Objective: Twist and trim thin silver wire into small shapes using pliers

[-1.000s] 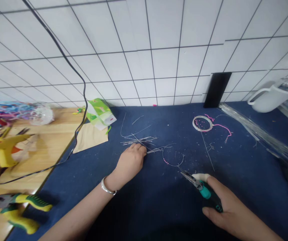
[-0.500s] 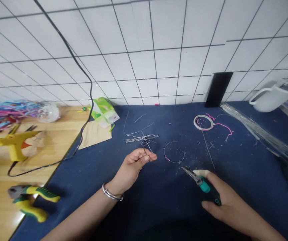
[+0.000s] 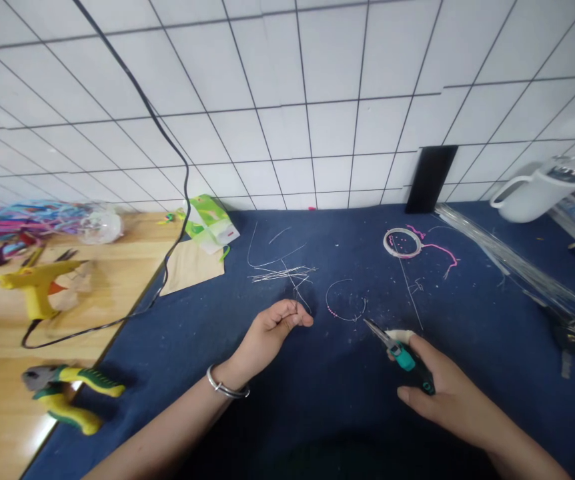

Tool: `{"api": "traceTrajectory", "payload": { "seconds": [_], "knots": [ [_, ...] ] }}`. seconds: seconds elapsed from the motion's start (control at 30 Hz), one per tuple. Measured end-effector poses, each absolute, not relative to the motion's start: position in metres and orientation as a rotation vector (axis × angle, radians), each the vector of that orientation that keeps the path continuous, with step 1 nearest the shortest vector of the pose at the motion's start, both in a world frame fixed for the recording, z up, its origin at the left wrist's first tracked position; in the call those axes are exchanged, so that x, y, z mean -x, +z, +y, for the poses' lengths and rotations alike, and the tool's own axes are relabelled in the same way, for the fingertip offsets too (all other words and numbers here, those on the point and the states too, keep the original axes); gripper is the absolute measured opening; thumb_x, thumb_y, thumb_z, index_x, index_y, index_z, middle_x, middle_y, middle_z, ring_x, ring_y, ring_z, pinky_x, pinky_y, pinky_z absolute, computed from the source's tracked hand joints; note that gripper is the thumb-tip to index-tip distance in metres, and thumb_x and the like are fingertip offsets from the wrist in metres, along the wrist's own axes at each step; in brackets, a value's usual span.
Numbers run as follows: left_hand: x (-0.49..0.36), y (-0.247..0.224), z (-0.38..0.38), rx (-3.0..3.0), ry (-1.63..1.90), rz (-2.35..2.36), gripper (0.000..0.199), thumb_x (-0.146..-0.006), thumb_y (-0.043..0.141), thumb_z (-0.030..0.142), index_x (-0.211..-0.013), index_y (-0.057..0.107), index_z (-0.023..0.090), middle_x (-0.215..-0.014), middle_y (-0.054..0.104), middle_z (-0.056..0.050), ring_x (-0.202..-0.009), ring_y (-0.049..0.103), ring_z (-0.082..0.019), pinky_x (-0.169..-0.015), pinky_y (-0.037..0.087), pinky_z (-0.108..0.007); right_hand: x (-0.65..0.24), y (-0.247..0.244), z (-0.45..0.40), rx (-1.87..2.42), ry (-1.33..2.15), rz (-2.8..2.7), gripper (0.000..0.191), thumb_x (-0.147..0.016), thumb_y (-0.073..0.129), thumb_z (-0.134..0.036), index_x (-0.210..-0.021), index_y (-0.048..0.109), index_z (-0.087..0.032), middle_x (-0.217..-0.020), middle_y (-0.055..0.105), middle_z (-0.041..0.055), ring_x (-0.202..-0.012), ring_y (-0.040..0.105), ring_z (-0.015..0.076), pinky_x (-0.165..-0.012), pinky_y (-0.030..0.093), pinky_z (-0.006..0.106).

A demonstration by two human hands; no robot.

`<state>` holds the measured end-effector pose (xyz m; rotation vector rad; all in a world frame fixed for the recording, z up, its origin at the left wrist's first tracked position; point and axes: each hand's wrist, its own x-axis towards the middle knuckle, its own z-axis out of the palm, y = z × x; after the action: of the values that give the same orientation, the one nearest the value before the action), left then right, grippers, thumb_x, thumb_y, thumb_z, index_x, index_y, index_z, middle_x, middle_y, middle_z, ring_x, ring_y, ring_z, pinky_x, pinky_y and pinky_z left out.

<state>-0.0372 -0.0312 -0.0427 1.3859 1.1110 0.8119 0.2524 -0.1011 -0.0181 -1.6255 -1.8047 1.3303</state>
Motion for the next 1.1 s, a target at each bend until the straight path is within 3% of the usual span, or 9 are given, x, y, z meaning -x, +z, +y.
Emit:
{"api": "traceTrajectory", "payload": {
  "seconds": [0.13, 0.3, 0.6, 0.8, 1.1],
  "knots": [
    [0.016, -0.027, -0.035, -1.145, 0.787, 0.94, 0.016, -0.086, 0.046, 0.024, -0.093, 0.058, 0.015, -0.079, 0.06, -0.005, -0.074, 0.059, -0.015, -0.073, 0.045, -0.031, -0.251, -0.02, -0.102, 1.566, 1.294, -1.719, 0.057, -0.069, 0.062, -0.024, -0.122, 0.042, -0.026, -0.117, 0.053, 0.0075, -0.109, 0.049, 0.0287, -0.093, 0.037, 0.045],
    [-0.028, -0.014, -0.048, -1.102, 0.64, 0.805, 0.016, -0.086, 0.044, 0.02, -0.092, 0.058, 0.015, -0.077, 0.059, -0.003, -0.058, 0.052, -0.009, -0.058, 0.041, -0.023, -0.246, -0.014, -0.103, 1.433, 1.241, -1.301, 0.036, -0.076, 0.059, -0.027, -0.11, 0.048, -0.025, -0.1, 0.058, 0.0043, -0.093, 0.056, 0.02, -0.087, 0.043, 0.039],
    [-0.06, -0.019, -0.062, -1.447, 0.598, 0.772, 0.017, -0.084, 0.048, 0.02, -0.086, 0.064, 0.016, -0.088, 0.065, -0.005, -0.087, 0.059, -0.017, -0.084, 0.044, -0.032, -0.249, -0.016, -0.108, 1.227, 1.205, -1.005, 0.038, -0.072, 0.066, -0.023, -0.106, 0.05, -0.026, -0.1, 0.056, 0.0027, -0.091, 0.055, 0.0174, -0.086, 0.042, 0.037],
    [-0.046, -0.042, -0.064, -1.468, 0.645, 0.863, 0.015, -0.082, 0.052, 0.022, -0.088, 0.065, 0.019, -0.095, 0.067, -0.004, -0.092, 0.06, -0.017, -0.086, 0.047, -0.032, -0.26, -0.02, -0.106, 1.195, 1.177, -0.908, 0.031, -0.075, 0.063, -0.025, -0.103, 0.052, -0.025, -0.1, 0.055, 0.0034, -0.091, 0.055, 0.0185, -0.084, 0.043, 0.038],
    [-0.058, -0.041, -0.064, -1.478, 0.607, 0.888, 0.012, -0.081, 0.052, 0.02, -0.082, 0.064, 0.018, -0.085, 0.066, -0.003, -0.083, 0.061, -0.017, -0.081, 0.046, -0.032, -0.257, -0.023, -0.106, 1.299, 1.287, -1.002, 0.032, -0.071, 0.066, -0.023, -0.099, 0.053, -0.024, -0.094, 0.057, 0.0016, -0.088, 0.055, 0.0166, -0.081, 0.043, 0.034]
  ]
}}
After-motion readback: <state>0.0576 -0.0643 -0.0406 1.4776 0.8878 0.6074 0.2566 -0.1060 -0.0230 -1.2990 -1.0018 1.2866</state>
